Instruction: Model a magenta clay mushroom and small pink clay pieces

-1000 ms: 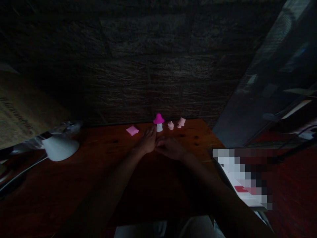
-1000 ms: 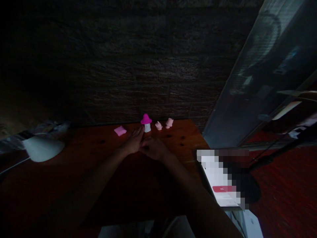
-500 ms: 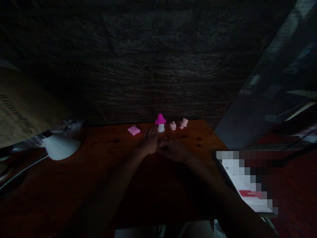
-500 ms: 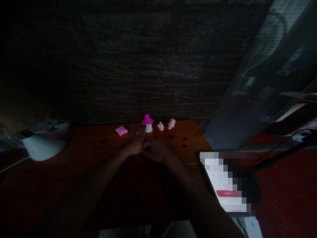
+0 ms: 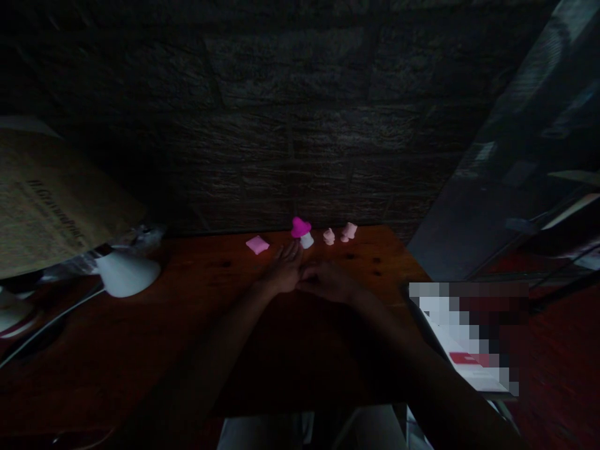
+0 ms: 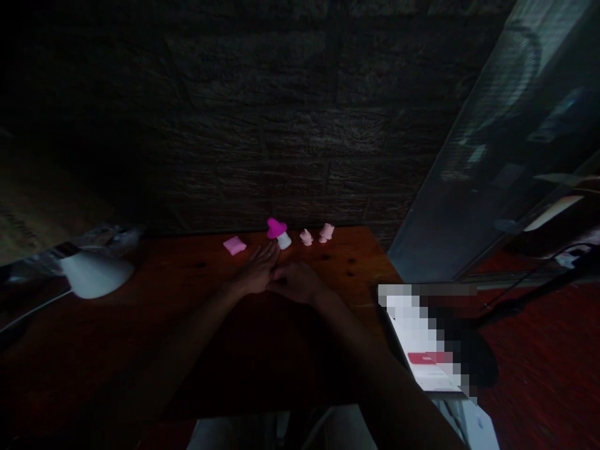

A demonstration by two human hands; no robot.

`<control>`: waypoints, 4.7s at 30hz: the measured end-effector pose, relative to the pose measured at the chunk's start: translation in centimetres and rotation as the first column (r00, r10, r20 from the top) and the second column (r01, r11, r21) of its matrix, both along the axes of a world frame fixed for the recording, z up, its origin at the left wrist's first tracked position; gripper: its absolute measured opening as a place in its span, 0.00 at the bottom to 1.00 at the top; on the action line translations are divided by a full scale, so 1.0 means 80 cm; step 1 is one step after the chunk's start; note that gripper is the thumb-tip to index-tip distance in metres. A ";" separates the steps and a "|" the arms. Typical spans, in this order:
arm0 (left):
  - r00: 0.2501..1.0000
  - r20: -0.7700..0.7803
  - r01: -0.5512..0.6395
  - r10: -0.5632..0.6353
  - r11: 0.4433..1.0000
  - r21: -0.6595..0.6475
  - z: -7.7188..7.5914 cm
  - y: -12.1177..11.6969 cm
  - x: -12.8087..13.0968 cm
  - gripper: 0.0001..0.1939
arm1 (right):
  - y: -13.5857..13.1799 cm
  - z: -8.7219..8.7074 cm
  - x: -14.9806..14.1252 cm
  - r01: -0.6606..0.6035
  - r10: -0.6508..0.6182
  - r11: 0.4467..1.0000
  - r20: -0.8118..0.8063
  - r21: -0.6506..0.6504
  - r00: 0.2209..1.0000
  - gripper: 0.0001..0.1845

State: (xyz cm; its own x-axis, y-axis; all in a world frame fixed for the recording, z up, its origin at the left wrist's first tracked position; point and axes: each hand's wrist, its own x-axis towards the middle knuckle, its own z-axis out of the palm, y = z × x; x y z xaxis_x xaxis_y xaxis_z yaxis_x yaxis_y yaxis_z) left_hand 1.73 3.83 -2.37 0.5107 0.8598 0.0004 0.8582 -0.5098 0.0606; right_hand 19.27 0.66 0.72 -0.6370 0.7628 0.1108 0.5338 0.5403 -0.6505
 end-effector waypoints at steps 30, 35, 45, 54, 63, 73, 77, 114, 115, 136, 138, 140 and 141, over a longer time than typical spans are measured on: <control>0.919 0.367 -0.151 0.146 0.988 -0.015 0.004 0.008 0.012 0.30 | 0.002 0.004 0.003 -0.027 0.027 1.000 0.027 0.009 0.999 0.07; 0.760 0.608 -0.280 0.230 0.960 -0.013 0.007 0.034 0.024 0.26 | -0.001 0.005 0.001 0.038 -0.037 0.999 0.059 -0.019 0.998 0.07; 0.609 0.752 -0.246 0.253 0.961 -0.124 0.000 0.063 0.020 0.13 | 0.002 0.002 0.002 0.045 -0.044 0.998 0.037 -0.045 0.998 0.07; 0.619 0.761 -0.257 0.193 0.966 -0.035 0.002 0.054 0.018 0.12 | 0.001 0.003 0.001 0.065 -0.064 0.998 0.037 -0.016 0.997 0.07; 0.612 0.758 -0.282 0.227 0.958 -0.060 0.007 0.054 0.019 0.08 | 0.002 -0.001 0.002 0.054 -0.053 0.998 0.019 -0.041 0.998 0.06; 0.630 0.740 -0.321 0.237 0.947 -0.030 0.005 0.047 0.014 0.11 | 0.005 -0.005 0.002 0.048 -0.047 0.998 0.020 -0.033 0.999 0.06; 0.776 0.585 -0.363 0.236 0.925 0.109 0.022 0.030 -0.011 0.14 | 0.003 -0.002 0.000 0.056 -0.055 0.998 0.032 -0.021 0.998 0.06; -0.037 0.890 0.342 0.455 0.842 -0.416 0.037 -0.036 -0.029 0.24 | -0.001 0.005 -0.008 -0.049 -0.211 0.866 -0.451 -0.498 0.867 0.22; -0.016 0.876 0.394 0.483 0.808 -0.438 0.038 -0.039 -0.027 0.23 | -0.003 0.006 -0.008 -0.085 -0.186 0.860 -0.465 -0.503 0.866 0.22; -0.158 0.756 0.287 0.635 0.762 -0.581 0.050 -0.036 -0.029 0.23 | -0.004 -0.005 -0.015 0.055 -0.212 0.874 -0.277 -0.482 0.937 0.16; -0.086 0.789 0.315 0.609 0.768 -0.558 0.046 -0.039 -0.023 0.24 | -0.003 -0.005 -0.015 0.052 -0.219 0.871 -0.291 -0.489 0.931 0.16; -0.047 0.815 0.334 0.577 0.778 -0.532 0.046 -0.043 -0.020 0.25 | -0.002 -0.005 -0.015 0.057 -0.235 0.866 -0.304 -0.497 0.923 0.16; -0.044 0.823 0.340 0.567 0.783 -0.521 0.047 -0.045 -0.019 0.26 | -0.001 -0.005 -0.015 0.061 -0.245 0.862 -0.309 -0.502 0.919 0.16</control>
